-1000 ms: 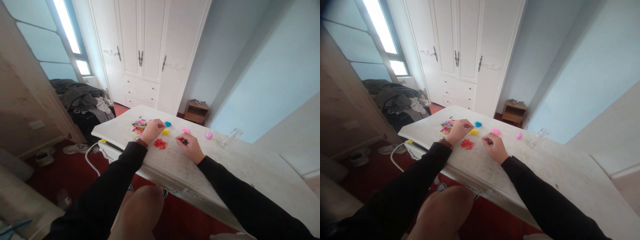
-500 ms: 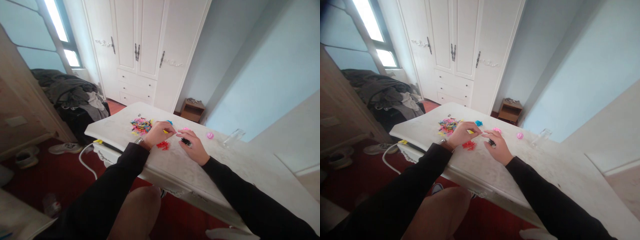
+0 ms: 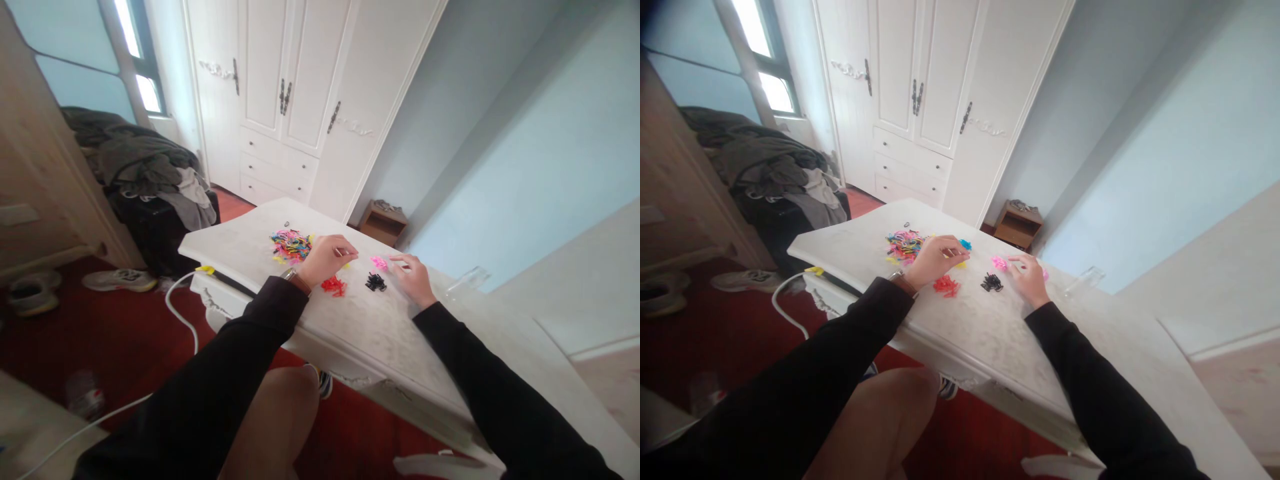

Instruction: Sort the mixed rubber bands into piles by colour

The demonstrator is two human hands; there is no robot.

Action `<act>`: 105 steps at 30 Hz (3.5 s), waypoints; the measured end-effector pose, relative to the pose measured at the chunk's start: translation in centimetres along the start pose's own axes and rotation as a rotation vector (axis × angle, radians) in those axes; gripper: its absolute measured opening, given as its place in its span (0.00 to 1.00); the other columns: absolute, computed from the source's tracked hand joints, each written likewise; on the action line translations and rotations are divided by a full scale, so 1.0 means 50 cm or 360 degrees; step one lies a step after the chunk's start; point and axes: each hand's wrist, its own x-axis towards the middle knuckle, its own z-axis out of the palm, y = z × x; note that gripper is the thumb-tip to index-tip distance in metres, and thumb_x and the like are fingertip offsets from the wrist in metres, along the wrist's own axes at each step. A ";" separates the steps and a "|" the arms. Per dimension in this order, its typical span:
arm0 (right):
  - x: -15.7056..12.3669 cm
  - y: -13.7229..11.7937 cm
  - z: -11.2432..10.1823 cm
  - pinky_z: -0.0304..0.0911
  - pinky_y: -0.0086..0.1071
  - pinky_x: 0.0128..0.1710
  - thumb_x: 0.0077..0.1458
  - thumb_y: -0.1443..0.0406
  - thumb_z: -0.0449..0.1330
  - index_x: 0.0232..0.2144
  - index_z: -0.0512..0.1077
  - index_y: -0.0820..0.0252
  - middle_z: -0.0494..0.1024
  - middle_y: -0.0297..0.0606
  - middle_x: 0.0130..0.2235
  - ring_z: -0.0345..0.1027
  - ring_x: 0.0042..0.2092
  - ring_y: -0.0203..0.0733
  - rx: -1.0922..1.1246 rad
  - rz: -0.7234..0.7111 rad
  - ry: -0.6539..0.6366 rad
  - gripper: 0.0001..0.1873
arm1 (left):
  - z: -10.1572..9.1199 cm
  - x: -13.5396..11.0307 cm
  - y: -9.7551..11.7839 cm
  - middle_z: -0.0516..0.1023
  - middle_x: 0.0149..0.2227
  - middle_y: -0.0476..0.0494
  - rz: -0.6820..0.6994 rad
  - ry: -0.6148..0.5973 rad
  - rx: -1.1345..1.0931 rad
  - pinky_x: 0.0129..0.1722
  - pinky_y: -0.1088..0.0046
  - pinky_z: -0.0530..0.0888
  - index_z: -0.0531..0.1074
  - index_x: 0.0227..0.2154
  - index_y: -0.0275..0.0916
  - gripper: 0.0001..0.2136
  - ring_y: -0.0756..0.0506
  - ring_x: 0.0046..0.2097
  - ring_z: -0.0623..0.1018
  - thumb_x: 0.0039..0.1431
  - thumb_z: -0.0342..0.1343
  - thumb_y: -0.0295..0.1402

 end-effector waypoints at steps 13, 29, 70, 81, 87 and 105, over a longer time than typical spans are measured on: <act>-0.004 0.013 0.020 0.71 0.45 0.43 0.55 0.56 0.61 0.36 0.82 0.56 0.82 0.45 0.47 0.73 0.51 0.53 0.0086 0.0018 -0.0074 0.13 | -0.013 -0.009 0.009 0.84 0.30 0.44 -0.0124 0.0063 -0.0015 0.34 0.75 0.76 0.82 0.31 0.35 0.06 0.49 0.30 0.80 0.57 0.60 0.26; 0.019 0.030 0.030 0.54 0.60 0.62 0.56 0.59 0.68 0.35 0.84 0.51 0.80 0.42 0.52 0.67 0.57 0.55 0.0017 -0.0416 -0.0328 0.06 | -0.016 -0.017 0.012 0.83 0.29 0.44 -0.0077 -0.0069 0.0154 0.32 0.76 0.71 0.82 0.28 0.34 0.08 0.51 0.28 0.76 0.53 0.57 0.20; 0.021 0.053 0.030 0.60 0.52 0.57 0.53 0.61 0.59 0.30 0.80 0.56 0.76 0.42 0.40 0.67 0.48 0.53 0.0021 0.0032 0.0144 0.09 | -0.033 -0.016 0.008 0.78 0.21 0.43 -0.0330 -0.0196 -0.0124 0.29 0.74 0.72 0.81 0.20 0.34 0.16 0.48 0.26 0.75 0.49 0.47 0.28; 0.018 0.053 0.031 0.60 0.51 0.57 0.52 0.62 0.60 0.28 0.79 0.54 0.77 0.41 0.38 0.67 0.47 0.52 0.0028 0.0027 0.0139 0.07 | -0.026 -0.019 0.017 0.81 0.23 0.44 -0.0410 -0.0409 -0.0057 0.33 0.75 0.72 0.80 0.20 0.34 0.15 0.48 0.28 0.77 0.49 0.49 0.27; 0.021 0.055 0.030 0.60 0.52 0.55 0.50 0.61 0.61 0.28 0.80 0.54 0.77 0.41 0.38 0.67 0.47 0.53 0.0078 0.0057 0.0124 0.07 | -0.024 -0.017 0.015 0.81 0.24 0.44 -0.0399 -0.0372 -0.0056 0.33 0.76 0.72 0.82 0.25 0.33 0.13 0.48 0.30 0.78 0.50 0.50 0.26; 0.019 0.052 0.030 0.60 0.51 0.54 0.51 0.62 0.61 0.28 0.80 0.55 0.77 0.41 0.37 0.67 0.46 0.53 0.0049 0.0019 0.0070 0.07 | -0.018 -0.021 0.008 0.84 0.29 0.44 -0.0399 -0.0504 0.0048 0.36 0.75 0.76 0.83 0.31 0.33 0.12 0.47 0.32 0.82 0.48 0.54 0.20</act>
